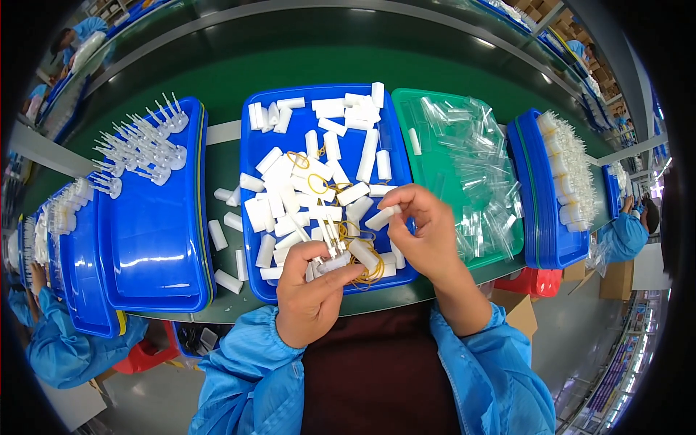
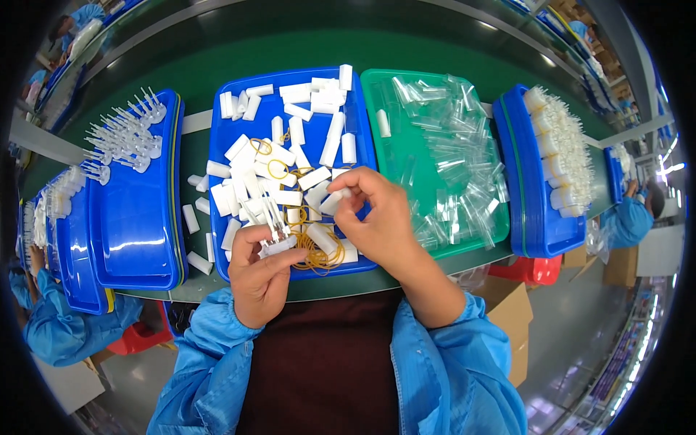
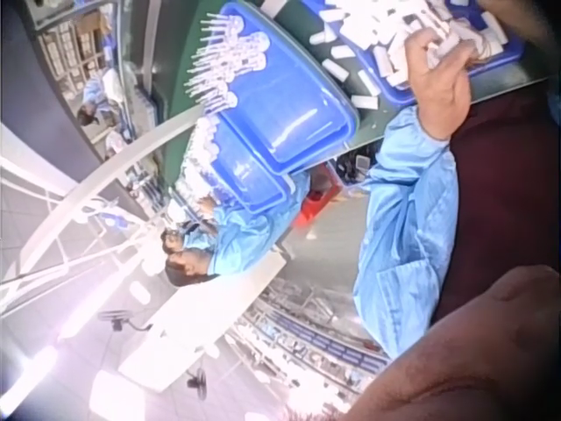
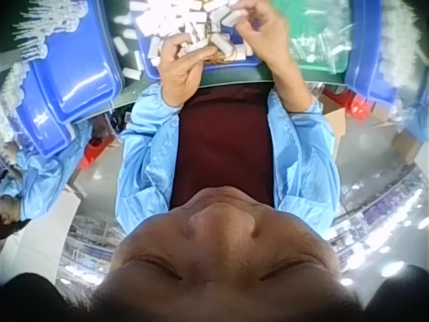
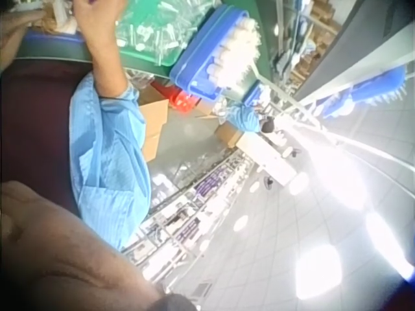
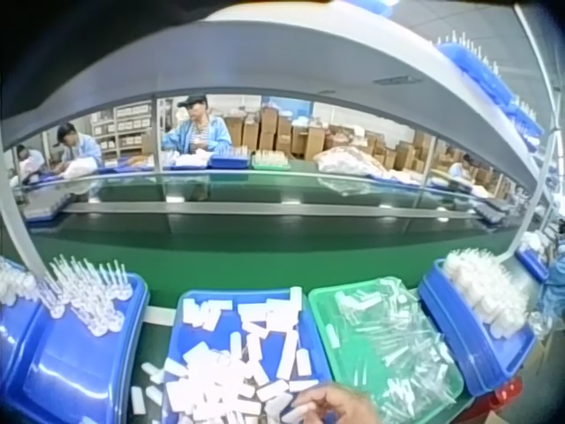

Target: The person assembles small white plastic components by hand, securing them in groups using rubber bands.

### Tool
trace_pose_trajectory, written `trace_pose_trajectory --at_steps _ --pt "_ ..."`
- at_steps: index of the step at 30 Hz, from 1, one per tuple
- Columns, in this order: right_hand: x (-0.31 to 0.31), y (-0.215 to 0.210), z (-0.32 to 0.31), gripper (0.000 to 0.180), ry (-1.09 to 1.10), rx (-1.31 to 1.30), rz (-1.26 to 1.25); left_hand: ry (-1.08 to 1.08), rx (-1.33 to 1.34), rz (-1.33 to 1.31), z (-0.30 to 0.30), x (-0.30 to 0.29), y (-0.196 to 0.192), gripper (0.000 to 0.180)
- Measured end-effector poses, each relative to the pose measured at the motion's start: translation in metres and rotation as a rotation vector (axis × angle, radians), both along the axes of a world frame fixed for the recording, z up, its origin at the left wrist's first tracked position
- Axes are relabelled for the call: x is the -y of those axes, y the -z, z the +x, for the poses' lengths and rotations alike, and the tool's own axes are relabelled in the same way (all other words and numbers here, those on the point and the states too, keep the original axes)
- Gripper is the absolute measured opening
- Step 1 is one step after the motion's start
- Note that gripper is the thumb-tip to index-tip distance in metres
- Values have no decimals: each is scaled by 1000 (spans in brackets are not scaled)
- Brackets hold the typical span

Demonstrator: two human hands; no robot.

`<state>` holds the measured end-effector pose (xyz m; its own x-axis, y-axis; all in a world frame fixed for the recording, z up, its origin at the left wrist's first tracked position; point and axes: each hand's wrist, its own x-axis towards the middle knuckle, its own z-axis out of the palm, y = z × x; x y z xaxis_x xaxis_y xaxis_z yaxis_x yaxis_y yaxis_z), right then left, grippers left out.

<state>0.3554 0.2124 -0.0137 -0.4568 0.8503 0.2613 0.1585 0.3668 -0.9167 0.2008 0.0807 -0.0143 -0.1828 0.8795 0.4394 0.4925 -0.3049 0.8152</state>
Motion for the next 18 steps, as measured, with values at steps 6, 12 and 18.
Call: trace_pose_trajectory --at_steps 6,12,18 --pt "13 -11 -5 15 -55 -288 -393 -15 81 -22 3 2 2 36" --pt "23 -15 -3 17 -238 -439 -522 -43 30 -35 1 0 -4 28" --pt "33 -17 -6 16 -250 -369 -384 -81 -14 -88 2 0 -6 26"
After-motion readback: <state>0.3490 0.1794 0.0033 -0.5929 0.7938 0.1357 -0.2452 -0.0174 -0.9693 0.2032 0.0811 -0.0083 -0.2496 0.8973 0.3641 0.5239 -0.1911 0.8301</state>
